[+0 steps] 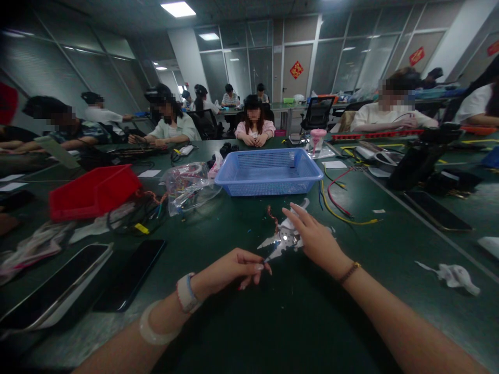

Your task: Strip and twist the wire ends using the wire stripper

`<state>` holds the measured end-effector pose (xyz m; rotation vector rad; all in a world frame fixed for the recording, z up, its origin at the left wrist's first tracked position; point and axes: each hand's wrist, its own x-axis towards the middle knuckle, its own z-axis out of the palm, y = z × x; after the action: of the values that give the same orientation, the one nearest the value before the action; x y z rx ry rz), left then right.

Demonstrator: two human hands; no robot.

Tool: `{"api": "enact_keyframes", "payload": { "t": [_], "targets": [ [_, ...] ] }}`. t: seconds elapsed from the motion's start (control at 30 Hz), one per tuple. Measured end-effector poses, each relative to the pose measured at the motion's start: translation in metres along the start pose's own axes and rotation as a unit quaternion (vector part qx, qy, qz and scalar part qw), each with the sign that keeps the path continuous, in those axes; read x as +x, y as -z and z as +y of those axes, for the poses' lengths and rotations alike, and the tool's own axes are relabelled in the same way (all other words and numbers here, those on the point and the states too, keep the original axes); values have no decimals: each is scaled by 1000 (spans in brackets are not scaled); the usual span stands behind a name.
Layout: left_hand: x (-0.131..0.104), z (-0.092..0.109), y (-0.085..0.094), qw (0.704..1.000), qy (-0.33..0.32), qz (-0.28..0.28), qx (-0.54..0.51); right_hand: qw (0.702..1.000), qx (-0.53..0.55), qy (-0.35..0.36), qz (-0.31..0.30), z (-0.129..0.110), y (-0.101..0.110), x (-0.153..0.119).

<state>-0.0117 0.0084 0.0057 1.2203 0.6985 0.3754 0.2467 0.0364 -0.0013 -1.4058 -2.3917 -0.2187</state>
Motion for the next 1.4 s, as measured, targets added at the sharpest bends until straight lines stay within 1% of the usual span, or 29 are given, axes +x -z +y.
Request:
{"api": "enact_keyframes", "payload": {
  "t": [0.23, 0.5, 0.67, 0.87, 1.07, 1.27, 1.4],
  "targets": [
    [-1, 1, 1, 1000, 7, -9, 13, 999, 14, 39, 1, 9, -4, -1],
    [0, -3, 2, 1000, 10, -14, -22, 997, 27, 70, -4, 5, -2, -1],
    [0, -4, 2, 1000, -3, -18, -14, 997, -21, 78, 21, 4, -1, 0],
    [0, -2, 1, 1000, 2, -6, 1, 992, -88, 81, 26, 3, 2, 2],
    [0, -1, 1, 1000, 7, -12, 9, 988, -131, 80, 35, -3, 8, 3],
    [0, 0, -1, 1000, 8, -14, 2, 984, -158, 78, 37, -3, 10, 4],
    [-1, 2, -1, 1000, 14, -13, 2, 984, -155, 78, 37, -4, 13, 4]
  ]
}}
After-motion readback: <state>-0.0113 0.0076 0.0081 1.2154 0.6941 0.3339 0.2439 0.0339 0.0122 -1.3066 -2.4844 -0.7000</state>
